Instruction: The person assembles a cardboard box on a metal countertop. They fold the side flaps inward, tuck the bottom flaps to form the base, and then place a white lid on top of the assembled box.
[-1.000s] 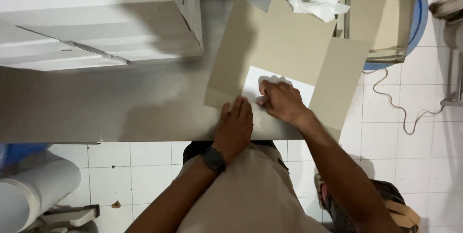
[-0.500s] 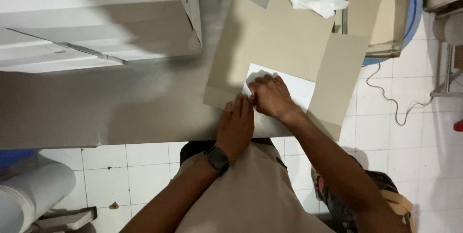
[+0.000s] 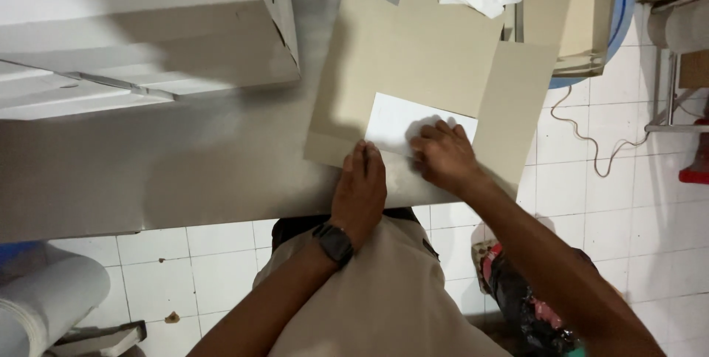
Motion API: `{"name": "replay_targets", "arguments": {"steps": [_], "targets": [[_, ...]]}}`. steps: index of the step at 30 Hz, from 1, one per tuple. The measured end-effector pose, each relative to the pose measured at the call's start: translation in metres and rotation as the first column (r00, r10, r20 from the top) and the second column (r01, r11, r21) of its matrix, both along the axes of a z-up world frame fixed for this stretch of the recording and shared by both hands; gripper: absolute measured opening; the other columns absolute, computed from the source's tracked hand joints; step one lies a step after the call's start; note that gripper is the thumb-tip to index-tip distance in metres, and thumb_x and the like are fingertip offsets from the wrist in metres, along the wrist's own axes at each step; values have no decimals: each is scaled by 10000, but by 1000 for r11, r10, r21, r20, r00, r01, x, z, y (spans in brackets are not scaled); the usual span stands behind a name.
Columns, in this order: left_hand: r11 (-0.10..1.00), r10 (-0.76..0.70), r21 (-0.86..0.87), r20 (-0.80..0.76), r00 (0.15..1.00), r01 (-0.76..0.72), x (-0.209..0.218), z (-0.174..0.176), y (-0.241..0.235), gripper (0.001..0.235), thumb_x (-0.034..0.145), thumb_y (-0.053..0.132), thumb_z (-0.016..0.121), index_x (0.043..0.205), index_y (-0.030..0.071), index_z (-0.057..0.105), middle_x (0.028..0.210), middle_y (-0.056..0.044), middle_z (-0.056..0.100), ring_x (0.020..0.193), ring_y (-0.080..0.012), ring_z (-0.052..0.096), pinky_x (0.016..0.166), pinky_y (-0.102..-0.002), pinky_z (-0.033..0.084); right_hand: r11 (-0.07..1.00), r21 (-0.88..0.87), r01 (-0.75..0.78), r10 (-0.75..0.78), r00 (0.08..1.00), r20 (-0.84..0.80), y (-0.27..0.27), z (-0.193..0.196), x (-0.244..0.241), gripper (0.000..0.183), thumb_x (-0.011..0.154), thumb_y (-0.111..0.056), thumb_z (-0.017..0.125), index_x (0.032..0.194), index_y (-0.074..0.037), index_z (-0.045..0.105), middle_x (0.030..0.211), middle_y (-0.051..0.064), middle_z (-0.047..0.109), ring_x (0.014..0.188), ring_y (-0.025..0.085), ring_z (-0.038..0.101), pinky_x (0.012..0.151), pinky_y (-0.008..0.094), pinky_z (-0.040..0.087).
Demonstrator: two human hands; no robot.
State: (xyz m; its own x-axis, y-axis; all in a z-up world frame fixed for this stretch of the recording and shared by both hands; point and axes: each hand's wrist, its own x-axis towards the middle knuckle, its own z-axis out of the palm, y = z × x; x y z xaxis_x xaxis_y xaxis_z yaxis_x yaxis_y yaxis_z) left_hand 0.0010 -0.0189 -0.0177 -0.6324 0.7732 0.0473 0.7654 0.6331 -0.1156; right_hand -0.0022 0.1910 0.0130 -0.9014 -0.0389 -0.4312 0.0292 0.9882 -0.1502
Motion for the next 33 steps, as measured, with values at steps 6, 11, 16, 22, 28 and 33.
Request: {"name": "replay_targets", "arguments": {"steps": [6,11,16,22,28,33], "targets": [[1000,-2,-28,2,1000,2,3,-10,0,663,950,401,662,1414,-55,535,1422,-200,507,1379,-378,500,1140,-493,349,997,49,54,-54,999,-1,40,-19,34,121,865,-299,729,968,-236,744,1026,28,679,1091,274,617,917,454,450],[999,-11,39,14,1000,10,3,-21,-2,751,894,417,712,1418,-81,510,1409,-220,495,1367,-404,505,1130,-514,384,987,44,154,-152,987,-48,46,1,48,116,916,-262,624,850,-210,704,960,24,679,1074,281,623,922,450,443],[999,5,43,-56,998,-2,2,-14,-2,790,880,477,712,1418,-67,514,1417,-215,490,1365,-391,511,1123,-509,401,983,80,166,-156,981,-118,52,-2,54,85,897,-240,655,831,-187,661,944,38,654,1057,279,616,924,478,453],[991,-66,122,89,994,55,-19,33,-4,792,764,420,795,1332,-70,543,1208,-229,544,1097,-366,604,964,-528,439,952,216,217,-157,951,-265,64,10,90,587,887,-601,692,1084,-51,637,1082,182,653,1087,356,598,940,520,446],[933,81,331,181,980,-138,-63,37,18,753,808,433,779,1406,63,506,1262,-169,549,1137,-341,596,943,-524,416,740,-398,543,-664,489,-566,88,0,140,288,983,-248,792,1075,-136,543,995,53,534,897,288,501,786,455,415],[930,-79,364,331,940,-50,-84,53,50,740,812,254,816,1435,51,473,1361,-171,479,1303,-386,505,1031,-570,406,306,-746,591,-951,158,-265,86,-18,172,260,976,-110,775,1093,-58,549,1059,140,608,962,295,607,770,379,481]]}}
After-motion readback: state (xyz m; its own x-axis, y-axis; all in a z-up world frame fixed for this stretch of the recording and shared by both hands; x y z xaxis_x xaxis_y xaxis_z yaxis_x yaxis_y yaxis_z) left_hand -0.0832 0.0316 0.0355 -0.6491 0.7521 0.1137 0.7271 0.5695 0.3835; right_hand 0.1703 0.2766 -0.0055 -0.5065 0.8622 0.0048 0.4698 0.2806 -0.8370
